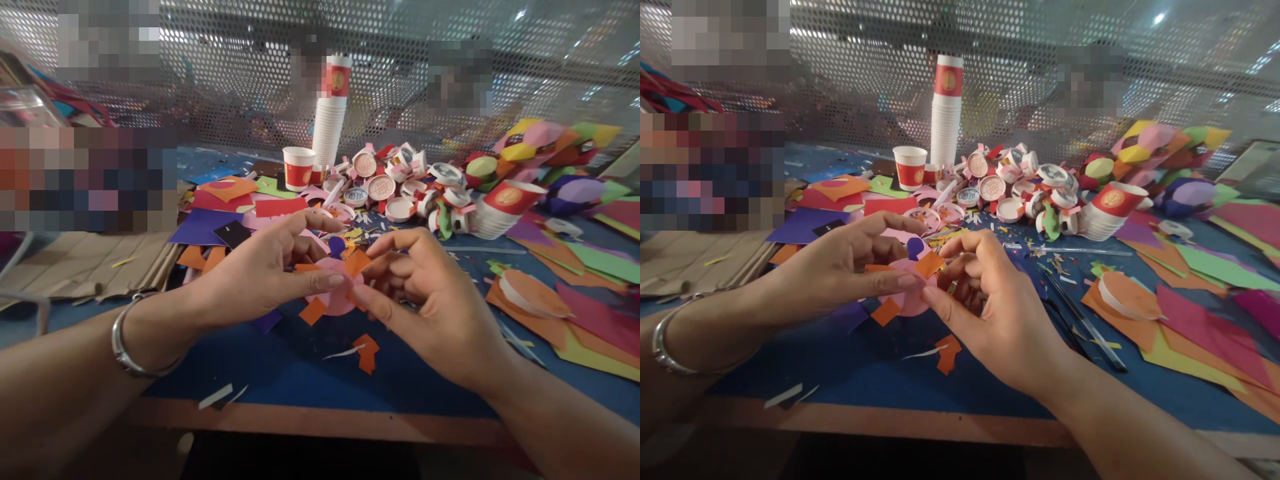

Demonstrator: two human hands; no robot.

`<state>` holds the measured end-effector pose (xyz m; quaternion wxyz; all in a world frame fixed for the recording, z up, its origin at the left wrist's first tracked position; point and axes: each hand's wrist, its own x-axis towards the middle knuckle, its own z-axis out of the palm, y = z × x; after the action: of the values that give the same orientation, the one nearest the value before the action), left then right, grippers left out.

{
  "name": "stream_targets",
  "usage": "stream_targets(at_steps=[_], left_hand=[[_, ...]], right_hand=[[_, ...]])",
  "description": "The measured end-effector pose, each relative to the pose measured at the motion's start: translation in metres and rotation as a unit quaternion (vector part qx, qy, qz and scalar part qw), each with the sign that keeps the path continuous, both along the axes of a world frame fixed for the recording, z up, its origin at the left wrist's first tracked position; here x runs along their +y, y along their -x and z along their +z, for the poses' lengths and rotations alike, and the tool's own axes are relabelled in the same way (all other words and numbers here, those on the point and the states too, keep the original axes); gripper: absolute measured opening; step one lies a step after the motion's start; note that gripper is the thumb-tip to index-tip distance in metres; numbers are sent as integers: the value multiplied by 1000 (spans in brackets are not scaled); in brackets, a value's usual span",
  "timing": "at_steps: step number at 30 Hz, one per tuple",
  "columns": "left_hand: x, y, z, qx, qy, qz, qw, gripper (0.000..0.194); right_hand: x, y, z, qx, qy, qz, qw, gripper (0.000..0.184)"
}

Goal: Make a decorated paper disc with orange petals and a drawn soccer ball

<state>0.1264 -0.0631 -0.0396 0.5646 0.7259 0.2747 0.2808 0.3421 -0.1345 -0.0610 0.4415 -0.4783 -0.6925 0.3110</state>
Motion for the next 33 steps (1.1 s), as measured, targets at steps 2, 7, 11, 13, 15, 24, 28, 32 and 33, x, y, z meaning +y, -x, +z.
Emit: stream_targets(at_steps=[2, 7, 11, 13, 15, 24, 28, 32, 33], left_hand=[[0, 0, 0, 1, 8, 6, 1000, 49], [3, 1, 0, -8, 29, 20, 999, 52], [4, 4, 1, 1, 40, 19, 999, 56], [4, 5, 1, 7, 49, 17, 999, 58], [3, 5, 0, 12, 64, 14, 998, 58], [6, 5, -5, 40, 62, 28, 997, 36], [4, 5, -3, 97, -7, 46, 994, 29], [-1, 4, -2, 105, -26, 55, 993, 27], [-2, 4, -2, 104, -25, 53, 993, 27]], right_hand=[[0, -1, 0, 4, 3, -2, 1000, 33], [2, -3, -1, 9, 2, -12, 1000, 27], [4, -4, -2, 16, 12, -4, 1000, 28], [5, -4, -2, 14, 22, -2, 1000, 31], [7, -5, -2, 12, 29, -3, 1000, 32], [13, -8, -2, 3, 30, -10, 999, 29], [14, -6, -1, 0, 33, -4, 999, 25], [13, -4, -1, 1, 31, -4, 1000, 25], [12, -4, -2, -1, 30, -5, 1000, 25]])
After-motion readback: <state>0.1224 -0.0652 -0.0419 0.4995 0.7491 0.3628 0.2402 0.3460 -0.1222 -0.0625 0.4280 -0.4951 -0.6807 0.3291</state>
